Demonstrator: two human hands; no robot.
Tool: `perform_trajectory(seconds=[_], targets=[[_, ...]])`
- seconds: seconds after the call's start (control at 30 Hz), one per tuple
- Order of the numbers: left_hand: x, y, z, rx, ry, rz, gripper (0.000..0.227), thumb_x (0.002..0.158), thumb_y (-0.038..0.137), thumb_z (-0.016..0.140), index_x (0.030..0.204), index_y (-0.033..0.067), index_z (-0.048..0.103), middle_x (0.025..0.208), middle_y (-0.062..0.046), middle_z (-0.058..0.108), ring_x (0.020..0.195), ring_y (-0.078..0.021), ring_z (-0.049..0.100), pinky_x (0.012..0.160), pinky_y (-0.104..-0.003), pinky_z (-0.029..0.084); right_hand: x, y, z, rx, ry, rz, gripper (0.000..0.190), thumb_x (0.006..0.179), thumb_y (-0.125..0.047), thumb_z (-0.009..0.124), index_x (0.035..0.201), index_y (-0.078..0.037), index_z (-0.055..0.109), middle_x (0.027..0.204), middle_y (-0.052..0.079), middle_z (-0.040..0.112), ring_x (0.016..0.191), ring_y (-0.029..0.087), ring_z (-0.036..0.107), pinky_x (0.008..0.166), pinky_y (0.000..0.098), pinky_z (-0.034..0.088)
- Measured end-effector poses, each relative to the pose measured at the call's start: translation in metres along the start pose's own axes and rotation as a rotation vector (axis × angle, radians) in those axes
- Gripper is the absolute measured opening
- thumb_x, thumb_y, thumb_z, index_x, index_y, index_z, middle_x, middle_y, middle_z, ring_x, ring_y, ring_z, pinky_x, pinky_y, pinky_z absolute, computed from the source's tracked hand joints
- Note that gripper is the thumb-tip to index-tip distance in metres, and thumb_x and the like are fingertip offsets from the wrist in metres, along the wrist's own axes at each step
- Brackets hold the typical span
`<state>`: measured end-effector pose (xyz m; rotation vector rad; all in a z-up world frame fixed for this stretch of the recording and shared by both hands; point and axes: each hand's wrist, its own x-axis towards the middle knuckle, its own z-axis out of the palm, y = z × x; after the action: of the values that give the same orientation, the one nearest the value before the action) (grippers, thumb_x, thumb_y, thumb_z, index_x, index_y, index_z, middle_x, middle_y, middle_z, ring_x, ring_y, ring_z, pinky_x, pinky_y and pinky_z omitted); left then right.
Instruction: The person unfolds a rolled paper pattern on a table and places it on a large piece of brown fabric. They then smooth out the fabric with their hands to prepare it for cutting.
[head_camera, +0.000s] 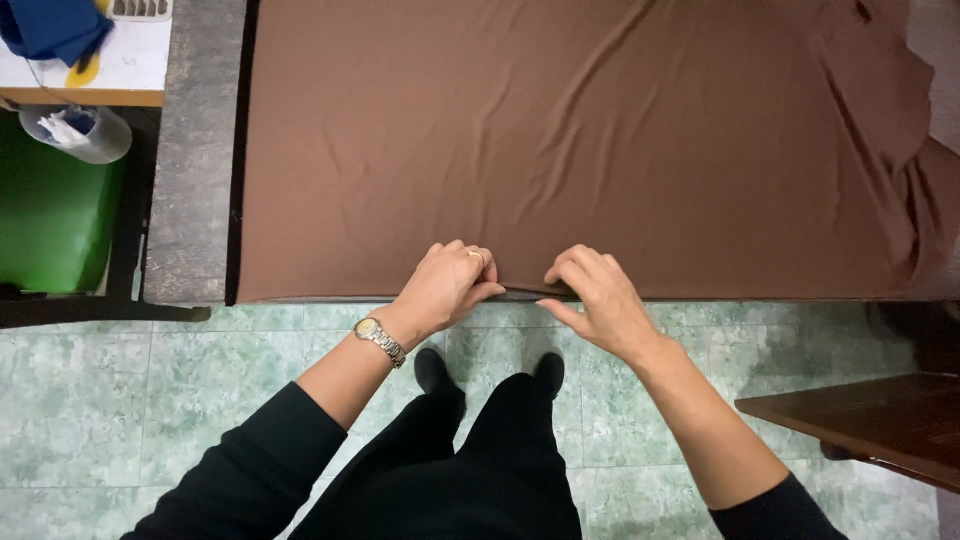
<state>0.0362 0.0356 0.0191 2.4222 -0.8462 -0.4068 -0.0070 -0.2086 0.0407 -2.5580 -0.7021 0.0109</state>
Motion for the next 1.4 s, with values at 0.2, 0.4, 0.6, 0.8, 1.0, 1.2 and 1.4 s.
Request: perform_trajectory(seconds=[0.2, 0.4, 0.6, 0.8, 1.0, 1.2, 1.4], targets=[[-0.001, 0.0, 0.007, 0.078, 0.017, 0.006, 0.021, 0.085, 0.037, 0.067, 0.084, 0.0181, 0.058, 0.081, 0.002, 0.059, 0.089, -0.0219, 0.06, 0.075, -0.037, 0.045, 0.005, -0.001, 0.021, -0.024, 0.02, -0.016, 0.012, 0.086, -0.017, 0.067, 0.087, -0.016, 0.055, 0.09, -0.003, 0.05, 0.085, 0.018, 0.058, 0.076, 0.0315, 0.043], [0.002, 0.015, 0.032, 0.344, 0.221, 0.136, 0.036, 0.075, 0.042, 0.072, 0.089, 0.0172, 0.051, 0.088, 0.001, 0.047, 0.089, -0.0208, 0.051, 0.073, -0.037, 0.04, 0.005, 0.003, 0.023, -0.003, 0.024, -0.019, 0.013, 0.091, -0.022, 0.061, 0.082, -0.016, 0.054, 0.089, -0.004, 0.049, 0.083, 0.017, 0.056, 0.074, 0.0301, 0.042], [-0.005, -0.012, 0.056, 0.443, 0.394, 0.278, 0.023, 0.075, 0.026, 0.067, 0.086, 0.0118, 0.052, 0.084, -0.004, 0.046, 0.083, -0.0238, 0.049, 0.069, -0.035, 0.039, 0.007, -0.004, 0.014, 0.02, 0.037, -0.046, 0.009, 0.086, -0.017, 0.064, 0.083, -0.015, 0.055, 0.089, -0.002, 0.05, 0.084, 0.02, 0.058, 0.075, 0.0312, 0.043], [-0.061, -0.052, 0.01, 0.542, 0.406, 0.338, 0.011, 0.084, 0.018, 0.058, 0.091, 0.0101, 0.057, 0.083, -0.005, 0.048, 0.079, -0.0254, 0.05, 0.067, -0.035, 0.04, 0.006, -0.003, 0.014, 0.023, 0.017, -0.053, 0.008, 0.085, -0.015, 0.064, 0.083, -0.015, 0.056, 0.089, -0.001, 0.051, 0.084, 0.021, 0.059, 0.076, 0.0319, 0.044], [-0.087, -0.072, -0.002, 0.589, 0.449, 0.359, 0.006, 0.088, 0.013, 0.055, 0.09, 0.0079, 0.058, 0.079, -0.006, 0.048, 0.076, -0.0245, 0.051, 0.069, -0.034, 0.043, 0.007, -0.008, 0.012, 0.036, 0.019, -0.036, 0.009, 0.083, -0.011, 0.066, 0.087, -0.016, 0.058, 0.088, -0.001, 0.053, 0.083, 0.021, 0.059, 0.077, 0.0318, 0.044], [-0.086, -0.067, -0.011, 0.546, 0.475, 0.427, 0.009, 0.09, 0.012, 0.057, 0.083, 0.0077, 0.057, 0.076, -0.005, 0.05, 0.073, -0.0237, 0.053, 0.069, -0.033, 0.045, 0.005, -0.002, 0.016, 0.028, 0.015, -0.039, 0.008, 0.083, -0.015, 0.067, 0.085, -0.017, 0.06, 0.091, -0.001, 0.056, 0.086, 0.022, 0.06, 0.079, 0.0341, 0.045], [-0.086, -0.059, -0.022, 0.504, 0.485, 0.431, 0.011, 0.092, 0.017, 0.057, 0.085, 0.0091, 0.058, 0.08, -0.005, 0.052, 0.076, -0.0227, 0.054, 0.072, -0.033, 0.046, 0.006, -0.005, 0.018, 0.008, 0.057, -0.062, 0.01, 0.081, -0.018, 0.069, 0.086, -0.017, 0.061, 0.092, -0.001, 0.058, 0.086, 0.022, 0.06, 0.08, 0.034, 0.046]])
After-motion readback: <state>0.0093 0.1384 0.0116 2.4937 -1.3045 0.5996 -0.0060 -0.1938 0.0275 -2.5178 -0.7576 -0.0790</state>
